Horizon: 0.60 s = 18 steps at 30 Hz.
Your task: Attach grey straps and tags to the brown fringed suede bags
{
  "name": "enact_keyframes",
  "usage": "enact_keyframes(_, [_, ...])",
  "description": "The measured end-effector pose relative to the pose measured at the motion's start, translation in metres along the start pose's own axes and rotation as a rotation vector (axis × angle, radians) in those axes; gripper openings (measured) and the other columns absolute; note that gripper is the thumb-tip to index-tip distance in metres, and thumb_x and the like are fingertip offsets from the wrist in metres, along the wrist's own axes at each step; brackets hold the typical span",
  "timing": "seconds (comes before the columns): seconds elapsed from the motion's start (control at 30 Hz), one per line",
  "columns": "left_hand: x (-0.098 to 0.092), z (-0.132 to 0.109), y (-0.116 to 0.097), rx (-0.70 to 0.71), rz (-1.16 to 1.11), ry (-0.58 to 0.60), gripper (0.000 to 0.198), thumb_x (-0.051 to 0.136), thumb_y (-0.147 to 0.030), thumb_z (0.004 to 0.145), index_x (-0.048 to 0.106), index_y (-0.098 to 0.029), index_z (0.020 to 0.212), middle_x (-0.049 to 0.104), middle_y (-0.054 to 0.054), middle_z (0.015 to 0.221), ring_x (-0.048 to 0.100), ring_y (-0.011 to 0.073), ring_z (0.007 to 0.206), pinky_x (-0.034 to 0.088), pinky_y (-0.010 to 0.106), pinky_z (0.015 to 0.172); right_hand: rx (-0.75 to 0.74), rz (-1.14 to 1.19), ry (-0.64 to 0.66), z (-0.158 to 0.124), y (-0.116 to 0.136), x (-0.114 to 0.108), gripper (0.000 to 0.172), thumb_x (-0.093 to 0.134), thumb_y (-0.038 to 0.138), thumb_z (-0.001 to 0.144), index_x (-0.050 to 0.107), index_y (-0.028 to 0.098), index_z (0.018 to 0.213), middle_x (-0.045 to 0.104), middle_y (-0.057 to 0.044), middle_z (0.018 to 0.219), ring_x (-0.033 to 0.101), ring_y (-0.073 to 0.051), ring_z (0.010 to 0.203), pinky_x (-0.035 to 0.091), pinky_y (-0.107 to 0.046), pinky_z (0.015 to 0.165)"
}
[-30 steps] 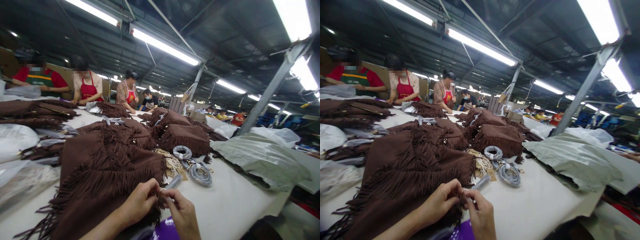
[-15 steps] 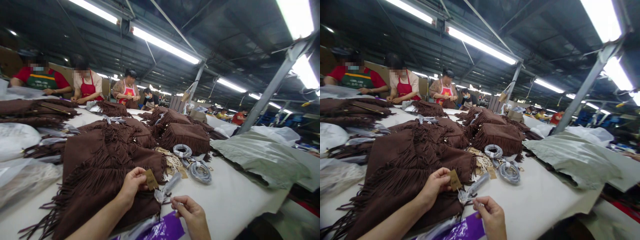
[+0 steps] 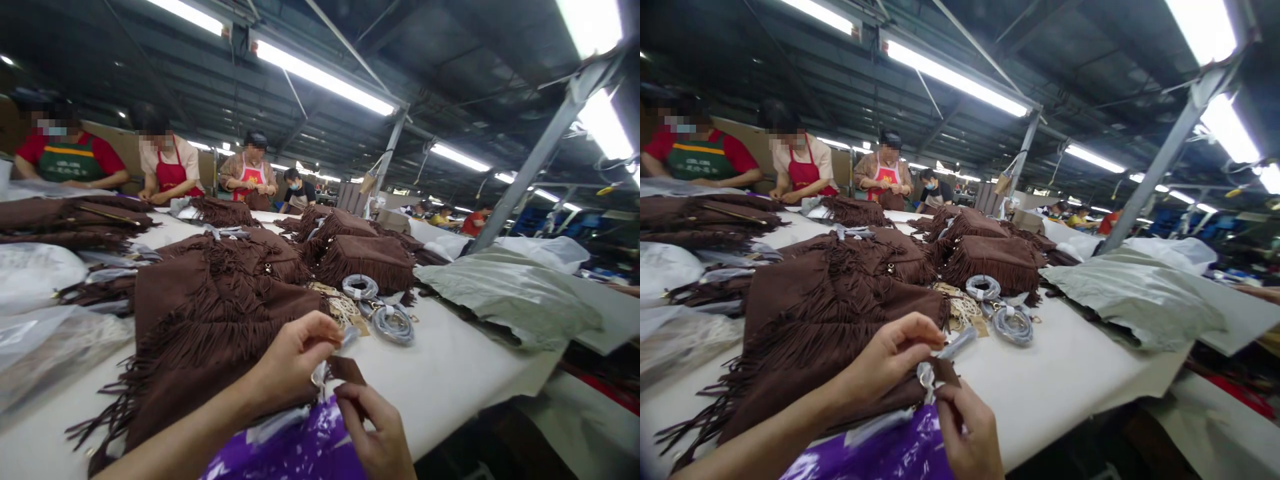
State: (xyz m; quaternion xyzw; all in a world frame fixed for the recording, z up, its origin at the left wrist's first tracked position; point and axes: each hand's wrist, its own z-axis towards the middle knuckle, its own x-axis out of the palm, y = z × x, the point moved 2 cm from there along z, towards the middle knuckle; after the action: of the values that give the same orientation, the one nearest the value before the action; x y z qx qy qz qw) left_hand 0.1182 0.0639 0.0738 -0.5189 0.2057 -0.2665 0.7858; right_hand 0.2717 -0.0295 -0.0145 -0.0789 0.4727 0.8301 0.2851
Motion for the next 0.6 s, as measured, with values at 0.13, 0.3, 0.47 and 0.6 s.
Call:
enact_keyframes(0.13, [-0.028, -0.029, -0.009, -0.005, 0.601, 0.253, 0.043, 0.056, -0.006, 0.076, 0.06, -0.023, 0.115, 0.063, 0.006, 0.108, 0.059, 0.0242, 0.098, 0.044, 0.032, 0.083, 0.059, 0.186, 0.039, -0.017, 0.019, 0.01, 0.028, 0.051, 0.04, 0.096, 0.067, 0.026, 0.113, 0.074, -0.009, 0.097, 0.071, -0.021, 0.079, 0.057, -0.025, 0.063])
enact_keyframes(0.3, [-0.059, -0.085, 0.003, -0.168, 1.05, 0.45, 0.02, 0.059, -0.007, 0.075, 0.062, -0.019, 0.09, 0.061, 0.008, 0.099, 0.058, 0.0266, 0.09, 0.043, 0.035, 0.076, -0.127, -0.084, 0.127, -0.011, 0.008, 0.01, 0.044, 0.044, 0.02, 0.096, 0.051, 0.029, 0.139, 0.053, -0.009, 0.144, 0.05, -0.026, 0.131, 0.049, -0.042, 0.104])
enact_keyframes(0.47, [-0.023, -0.106, 0.018, -0.213, 1.243, 0.41, 0.018, 0.059, -0.017, 0.083, 0.061, -0.018, 0.1, 0.06, 0.011, 0.11, 0.056, 0.0298, 0.098, 0.048, 0.043, 0.084, -0.238, -0.486, 0.359, 0.008, -0.011, 0.029, 0.053, 0.04, -0.001, 0.082, 0.063, 0.018, 0.126, 0.06, -0.014, 0.135, 0.052, -0.028, 0.128, 0.047, -0.046, 0.106])
enact_keyframes(0.6, [-0.009, -0.098, 0.029, -0.152, 1.354, 0.491, 0.021, 0.049, -0.007, 0.086, 0.062, -0.018, 0.097, 0.062, 0.008, 0.107, 0.058, 0.0255, 0.098, 0.051, 0.038, 0.083, -0.201, -0.522, 0.48, 0.022, -0.013, 0.03, 0.035, 0.047, 0.0, 0.085, 0.069, 0.019, 0.105, 0.067, -0.01, 0.115, 0.059, -0.025, 0.11, 0.051, -0.04, 0.096])
